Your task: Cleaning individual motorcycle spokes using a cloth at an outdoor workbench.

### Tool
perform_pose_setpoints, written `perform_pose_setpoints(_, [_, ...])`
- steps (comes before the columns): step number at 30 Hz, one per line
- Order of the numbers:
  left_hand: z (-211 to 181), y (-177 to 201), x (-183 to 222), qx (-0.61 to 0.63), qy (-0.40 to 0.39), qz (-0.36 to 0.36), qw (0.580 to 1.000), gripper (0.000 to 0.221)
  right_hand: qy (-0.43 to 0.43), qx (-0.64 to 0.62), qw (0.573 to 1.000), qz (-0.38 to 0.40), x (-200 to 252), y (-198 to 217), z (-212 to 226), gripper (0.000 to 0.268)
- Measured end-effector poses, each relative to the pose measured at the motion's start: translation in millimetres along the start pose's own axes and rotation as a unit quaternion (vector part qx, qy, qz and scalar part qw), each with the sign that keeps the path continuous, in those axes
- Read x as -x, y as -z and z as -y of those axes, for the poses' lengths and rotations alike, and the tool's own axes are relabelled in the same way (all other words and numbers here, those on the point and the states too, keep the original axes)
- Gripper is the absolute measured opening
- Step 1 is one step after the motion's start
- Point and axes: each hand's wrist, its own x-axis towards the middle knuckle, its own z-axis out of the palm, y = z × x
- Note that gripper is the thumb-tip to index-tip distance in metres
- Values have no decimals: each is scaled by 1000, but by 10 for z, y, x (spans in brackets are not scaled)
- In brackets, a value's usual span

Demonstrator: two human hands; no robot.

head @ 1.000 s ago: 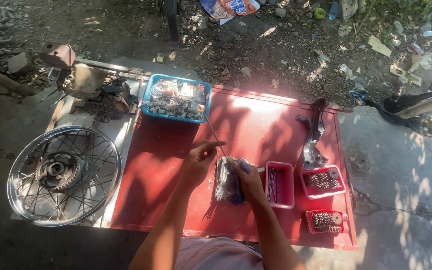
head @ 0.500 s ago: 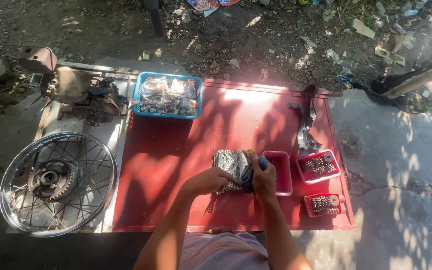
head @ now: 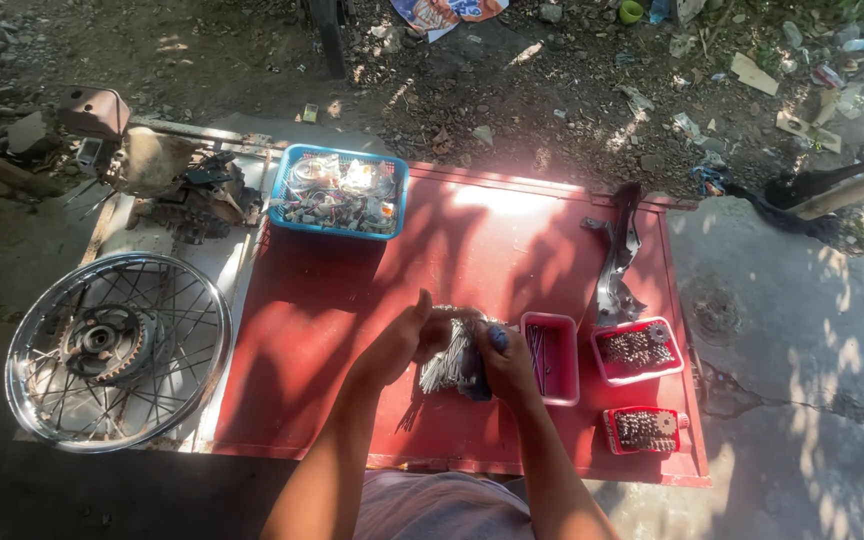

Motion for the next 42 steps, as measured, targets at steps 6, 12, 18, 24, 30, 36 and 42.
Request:
perform_pose_setpoints(6, [830,-15,-363,-332,137,61,931,104,5,-64,991,-116,-36,381,305,45])
perform_pose_setpoints(12, [933,-260,-558,-74,3,-51,996,109,-16,-86,995,43,45,675,270,39])
perform_pose_setpoints(18, [707,-630,-709,23,16,24,999,115,-28,-27,999,11,-4,792,-104,41])
perform_pose_setpoints(24, [791,-665,-755,-368,160,10,916,110,-44,-32,995,-83,-77,1031,-39,41])
perform_pose_setpoints(30, [1119,-633,-1141,-189,79,-4,979,109,-85,-59,995,12,-89,1277,110,39])
perform_pose_setpoints(36, [926,-1121,-1246,-111,-33,-57,992,30,-105,-43,991,68,-93,1374,-337,33])
perform_pose_setpoints(42, [1377,-1128,-1459,-35,-9,-154,987,25,-128,-116,984,-47,-113,1573,-258,17])
